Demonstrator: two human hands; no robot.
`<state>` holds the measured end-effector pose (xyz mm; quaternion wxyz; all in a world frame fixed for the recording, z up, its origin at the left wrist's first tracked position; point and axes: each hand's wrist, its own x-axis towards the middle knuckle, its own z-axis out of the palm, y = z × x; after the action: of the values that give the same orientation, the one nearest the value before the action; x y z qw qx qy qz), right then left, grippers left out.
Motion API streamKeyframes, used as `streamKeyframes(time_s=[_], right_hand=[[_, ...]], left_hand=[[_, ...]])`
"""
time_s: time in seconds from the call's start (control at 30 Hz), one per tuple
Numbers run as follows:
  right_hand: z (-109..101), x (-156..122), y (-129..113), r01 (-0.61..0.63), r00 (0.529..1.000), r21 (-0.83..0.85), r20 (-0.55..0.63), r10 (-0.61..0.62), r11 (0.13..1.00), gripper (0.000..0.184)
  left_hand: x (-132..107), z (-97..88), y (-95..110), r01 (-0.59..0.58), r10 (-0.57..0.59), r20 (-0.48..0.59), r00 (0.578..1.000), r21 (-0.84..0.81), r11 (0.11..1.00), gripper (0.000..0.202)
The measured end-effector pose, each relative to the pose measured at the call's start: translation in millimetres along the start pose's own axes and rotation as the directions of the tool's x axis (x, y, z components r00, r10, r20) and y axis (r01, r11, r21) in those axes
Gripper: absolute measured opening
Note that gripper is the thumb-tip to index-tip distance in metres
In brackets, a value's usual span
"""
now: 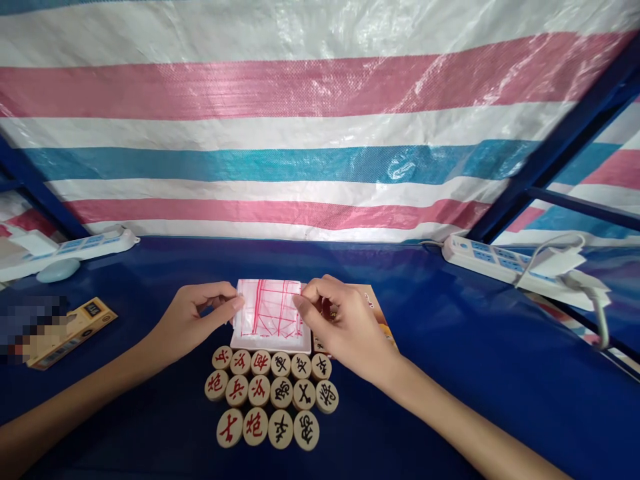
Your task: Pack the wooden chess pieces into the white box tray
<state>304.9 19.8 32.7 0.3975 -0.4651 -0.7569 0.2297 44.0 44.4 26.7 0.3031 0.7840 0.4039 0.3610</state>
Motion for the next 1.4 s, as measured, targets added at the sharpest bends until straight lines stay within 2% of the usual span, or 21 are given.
streamKeyframes(time_s=[0.23,0.4,0.57,0.67,1.13,1.4], right_hand=[[2,0,-1,0.037,0.999,-0.063,0.030,-0.035,0.997,0.032],[3,0,-5,0.042,0.999,-0.097,0.004,-0.042,0.994,0.030],[4,1,-7,0.142,0.990,-0.220,0.020,-0.141,0.965,0.024],[1,1,-5,0.156,0.987,-0.241,0.006,-0.159,0.958,0.024],[-2,-4,-6,0.180,0.982,-0.236,-0.017,-0.189,0.955,0.022],[-3,-6,-3,0.100,0.994,-0.169,-0.032,-0.107,0.981,0.024]], left_hand=[[1,2.5,-1,-0.017,0.018,-0.036,0.999,0.016,1.000,0.026],[1,5.3,-4,-0.041,0.044,-0.065,0.997,0.055,0.998,0.025],[1,8.0,-6,-0.079,0.087,-0.079,0.993,0.098,0.992,0.023],[3,9.9,-8,-0.095,0.102,-0.073,0.992,0.094,0.991,0.022],[4,2.5,0,-0.085,0.090,-0.080,0.993,0.067,0.994,0.021],[-2,-1.2,-1,-0.044,0.047,-0.065,0.997,0.045,0.998,0.020]])
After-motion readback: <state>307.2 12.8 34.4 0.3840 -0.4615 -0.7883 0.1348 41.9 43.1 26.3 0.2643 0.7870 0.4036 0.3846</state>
